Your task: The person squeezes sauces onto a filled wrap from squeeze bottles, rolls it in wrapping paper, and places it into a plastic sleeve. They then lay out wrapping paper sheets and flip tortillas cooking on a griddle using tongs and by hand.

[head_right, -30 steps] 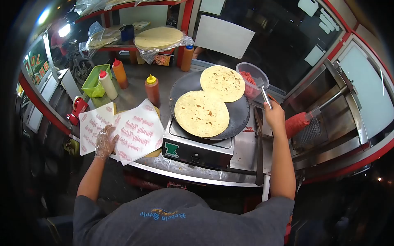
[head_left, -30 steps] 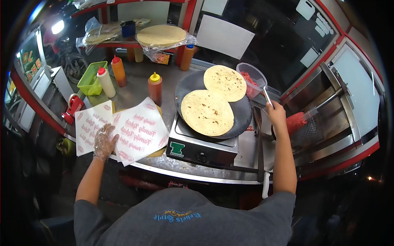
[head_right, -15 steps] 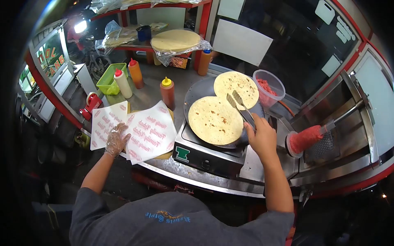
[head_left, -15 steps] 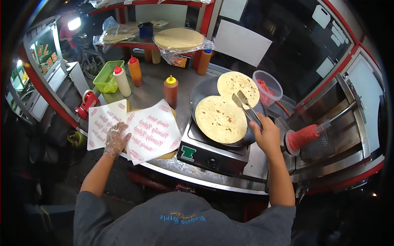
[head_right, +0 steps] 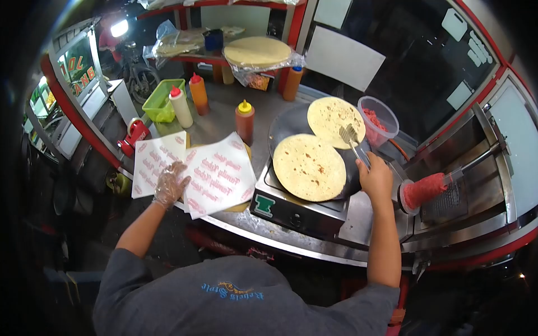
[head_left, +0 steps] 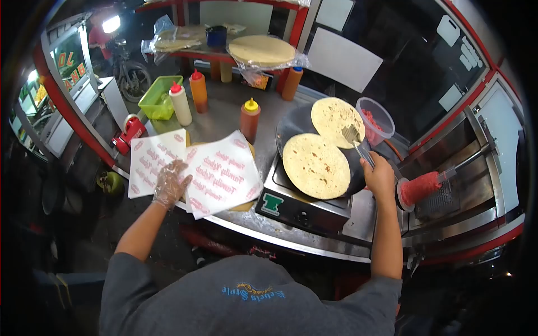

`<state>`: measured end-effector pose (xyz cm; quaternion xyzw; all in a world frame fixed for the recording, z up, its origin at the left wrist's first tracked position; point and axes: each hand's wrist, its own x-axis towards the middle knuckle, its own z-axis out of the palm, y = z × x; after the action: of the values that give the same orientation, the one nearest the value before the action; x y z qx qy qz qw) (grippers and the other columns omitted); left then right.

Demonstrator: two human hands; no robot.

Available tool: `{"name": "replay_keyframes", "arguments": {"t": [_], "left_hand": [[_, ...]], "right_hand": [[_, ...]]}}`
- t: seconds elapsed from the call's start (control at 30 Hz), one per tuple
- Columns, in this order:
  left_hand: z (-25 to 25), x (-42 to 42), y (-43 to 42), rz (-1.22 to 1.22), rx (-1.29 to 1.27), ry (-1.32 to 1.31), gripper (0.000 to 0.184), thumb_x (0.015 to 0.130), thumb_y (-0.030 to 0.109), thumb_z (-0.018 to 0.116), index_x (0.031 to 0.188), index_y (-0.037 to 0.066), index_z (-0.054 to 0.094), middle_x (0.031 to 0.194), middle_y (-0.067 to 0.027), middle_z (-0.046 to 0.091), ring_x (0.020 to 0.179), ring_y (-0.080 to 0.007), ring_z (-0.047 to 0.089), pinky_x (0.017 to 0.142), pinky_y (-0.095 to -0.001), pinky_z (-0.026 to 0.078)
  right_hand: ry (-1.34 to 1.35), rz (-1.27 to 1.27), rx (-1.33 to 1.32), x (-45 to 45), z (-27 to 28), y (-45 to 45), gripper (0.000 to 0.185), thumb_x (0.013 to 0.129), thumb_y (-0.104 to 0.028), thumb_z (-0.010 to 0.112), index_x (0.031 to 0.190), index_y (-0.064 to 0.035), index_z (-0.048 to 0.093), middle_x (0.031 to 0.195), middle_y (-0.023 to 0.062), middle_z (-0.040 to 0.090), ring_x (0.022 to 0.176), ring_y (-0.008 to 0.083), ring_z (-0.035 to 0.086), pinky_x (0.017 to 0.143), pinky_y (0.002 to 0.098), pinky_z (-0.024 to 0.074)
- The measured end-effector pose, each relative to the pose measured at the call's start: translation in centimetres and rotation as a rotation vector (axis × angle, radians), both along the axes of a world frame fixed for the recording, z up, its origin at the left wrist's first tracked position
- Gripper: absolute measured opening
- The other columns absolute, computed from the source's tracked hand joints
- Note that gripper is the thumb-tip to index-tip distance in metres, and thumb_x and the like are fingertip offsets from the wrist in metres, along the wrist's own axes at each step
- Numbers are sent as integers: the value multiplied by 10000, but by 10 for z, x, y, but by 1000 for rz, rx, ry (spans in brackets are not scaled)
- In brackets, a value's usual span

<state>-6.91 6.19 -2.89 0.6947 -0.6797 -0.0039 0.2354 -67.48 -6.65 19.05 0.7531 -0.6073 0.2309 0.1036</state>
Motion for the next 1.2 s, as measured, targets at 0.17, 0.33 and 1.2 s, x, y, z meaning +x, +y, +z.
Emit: {"name": "replay_keyframes", "arguments": {"t": [0.17,0.33,1.2], "left_hand": [[2,-1,4,14,-17,49,497,975,455,693,1322,100,680,1429,-153,638,1321,-381,578,1150,-511,420],[-9,6,3,-2,-46,37,533,993,509,649,1340,104,673,1440,-166,626,1325,-388,575,1144,-530,408],[-12,18,4,-75,-19,177,571,987,509,646,1404,120,641,1498,-170,592,1422,-381,511,1179,-586,353]], "right_hand": [[-5,-38,-7,24,-7,-2,426,972,-333,732,1255,-15,704,1103,229,742,1001,447,714,852,498,564],[-109,39,-4,55,10,27,398,965,-319,736,1248,-40,716,1060,230,741,968,440,712,851,498,555],[-1294,630,670,360,-216,242,405,1010,-128,759,1341,-5,560,1041,32,670,782,67,612,627,222,467]]}}
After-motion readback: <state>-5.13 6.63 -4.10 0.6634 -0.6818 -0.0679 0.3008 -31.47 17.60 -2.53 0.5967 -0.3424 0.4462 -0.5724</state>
